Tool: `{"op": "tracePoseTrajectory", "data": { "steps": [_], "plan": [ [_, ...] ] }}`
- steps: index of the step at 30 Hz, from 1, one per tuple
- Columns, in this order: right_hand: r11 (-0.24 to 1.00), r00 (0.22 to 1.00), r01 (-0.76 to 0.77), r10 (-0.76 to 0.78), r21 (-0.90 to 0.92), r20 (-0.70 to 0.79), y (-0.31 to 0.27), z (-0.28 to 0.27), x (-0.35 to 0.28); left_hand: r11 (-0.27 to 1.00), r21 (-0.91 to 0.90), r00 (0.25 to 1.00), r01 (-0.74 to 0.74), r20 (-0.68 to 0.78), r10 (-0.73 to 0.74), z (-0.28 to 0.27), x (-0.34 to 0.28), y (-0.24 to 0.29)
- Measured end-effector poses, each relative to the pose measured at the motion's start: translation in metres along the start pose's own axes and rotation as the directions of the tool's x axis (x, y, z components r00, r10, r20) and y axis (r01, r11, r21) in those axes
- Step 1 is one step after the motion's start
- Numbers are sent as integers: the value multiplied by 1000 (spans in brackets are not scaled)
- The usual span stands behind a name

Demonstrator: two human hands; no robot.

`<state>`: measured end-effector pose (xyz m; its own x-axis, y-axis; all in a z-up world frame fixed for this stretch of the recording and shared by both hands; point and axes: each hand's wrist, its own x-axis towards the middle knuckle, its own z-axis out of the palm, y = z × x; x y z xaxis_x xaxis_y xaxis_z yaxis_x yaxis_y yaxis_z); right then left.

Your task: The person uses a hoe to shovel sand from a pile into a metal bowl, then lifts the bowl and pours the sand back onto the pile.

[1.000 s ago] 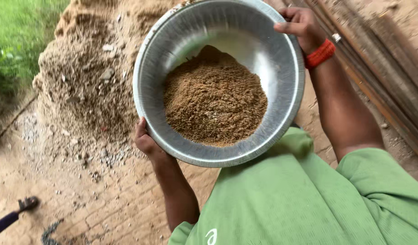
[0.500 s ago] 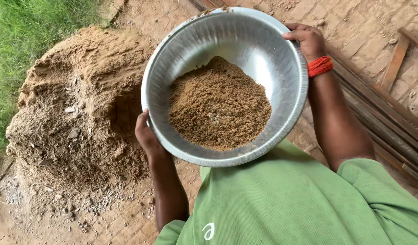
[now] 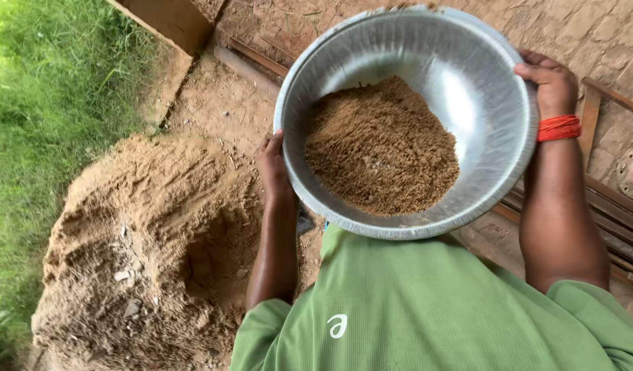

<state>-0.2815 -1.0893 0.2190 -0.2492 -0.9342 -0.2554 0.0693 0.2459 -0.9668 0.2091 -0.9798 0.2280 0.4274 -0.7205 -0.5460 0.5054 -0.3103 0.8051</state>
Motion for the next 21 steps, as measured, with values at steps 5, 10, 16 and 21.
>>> {"op": "tracePoseTrajectory", "data": {
  "steps": [5, 10, 16, 21],
  "plan": [
    [984, 998, 63, -63, 166, -5, -17, -29, 72, 998, 39, 994, 57, 94, -61, 103, 59, 75],
    [983, 997, 79, -81, 165, 3, -34, -25, 156, 992, 126, 992, 31, 120, -46, 184, 119, 105],
    [993, 998, 52, -56, 105, 33, -27, -16, 332, 987, 151, 995, -47, 97, 32, 281, 252, 75],
    [988, 997, -18, 5, 151, 83, -2, -6, 552, 983, 182, 999, 5, -40, 3, 400, 354, 52]
  ]
}}
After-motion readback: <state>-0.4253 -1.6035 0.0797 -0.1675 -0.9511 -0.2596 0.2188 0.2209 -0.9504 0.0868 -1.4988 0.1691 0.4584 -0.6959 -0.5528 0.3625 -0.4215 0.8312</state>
